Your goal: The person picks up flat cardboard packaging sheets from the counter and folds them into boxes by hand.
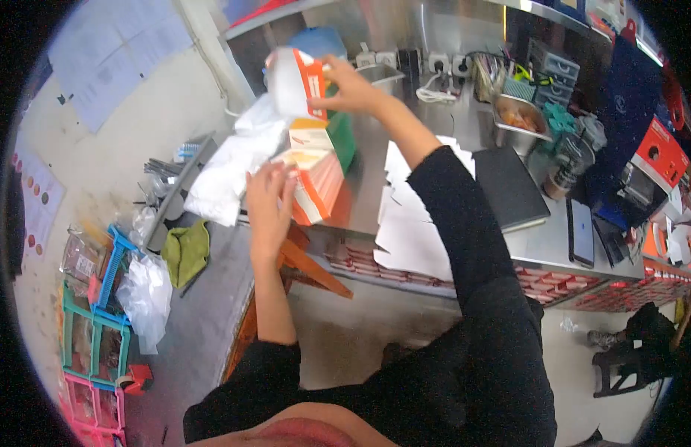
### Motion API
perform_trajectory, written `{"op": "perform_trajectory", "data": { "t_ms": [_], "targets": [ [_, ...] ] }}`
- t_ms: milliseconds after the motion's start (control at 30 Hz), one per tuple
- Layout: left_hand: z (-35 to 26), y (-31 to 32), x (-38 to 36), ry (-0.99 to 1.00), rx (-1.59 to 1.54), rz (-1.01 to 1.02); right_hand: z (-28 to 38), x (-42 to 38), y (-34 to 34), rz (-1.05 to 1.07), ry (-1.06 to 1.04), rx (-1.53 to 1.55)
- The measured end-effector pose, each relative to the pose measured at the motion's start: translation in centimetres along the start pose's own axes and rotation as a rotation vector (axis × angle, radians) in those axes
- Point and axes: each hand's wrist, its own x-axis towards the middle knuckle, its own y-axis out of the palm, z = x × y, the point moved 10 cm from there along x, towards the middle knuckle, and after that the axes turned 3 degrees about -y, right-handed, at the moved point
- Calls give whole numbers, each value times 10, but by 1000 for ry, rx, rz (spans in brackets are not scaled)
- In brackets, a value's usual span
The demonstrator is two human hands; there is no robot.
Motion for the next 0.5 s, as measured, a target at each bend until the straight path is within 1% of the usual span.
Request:
{"op": "perform_trajectory", "data": {
  "t_ms": [67,133,167,233,300,333,367,400,433,467,500],
  "targets": [
    [1,2,-12,-10,-73,-15,-53,-12,63,296,109,119],
    [11,12,-22,-47,-120,18,-92,-56,116,401,219,26],
    [18,18,-26,-68,-145,39,-81,-59,122,407,196,6],
    [28,22,-35,-89,-173,11,-53,-61,116,419,167,-38],
    [30,27,-38,-89,-199,-38,-48,-60,115,455,146,-94],
    [36,30,-38,-136,-247,-67,-46,-63,116,467,142,-122],
    [42,34,-37,-181,-291,-98,-45,-64,114,454,158,-81],
    [49,35,-38,-226,-332,-128,-41,-68,118,556,172,-185],
    [51,35,-38,-188,-272,-134,-35,-67,117,658,181,-289],
    [56,37,-41,-226,-395,-184,-29,-63,113,758,181,-398],
    [62,39,-44,-264,-517,-237,-15,-58,108,790,180,-351]
  ]
}}
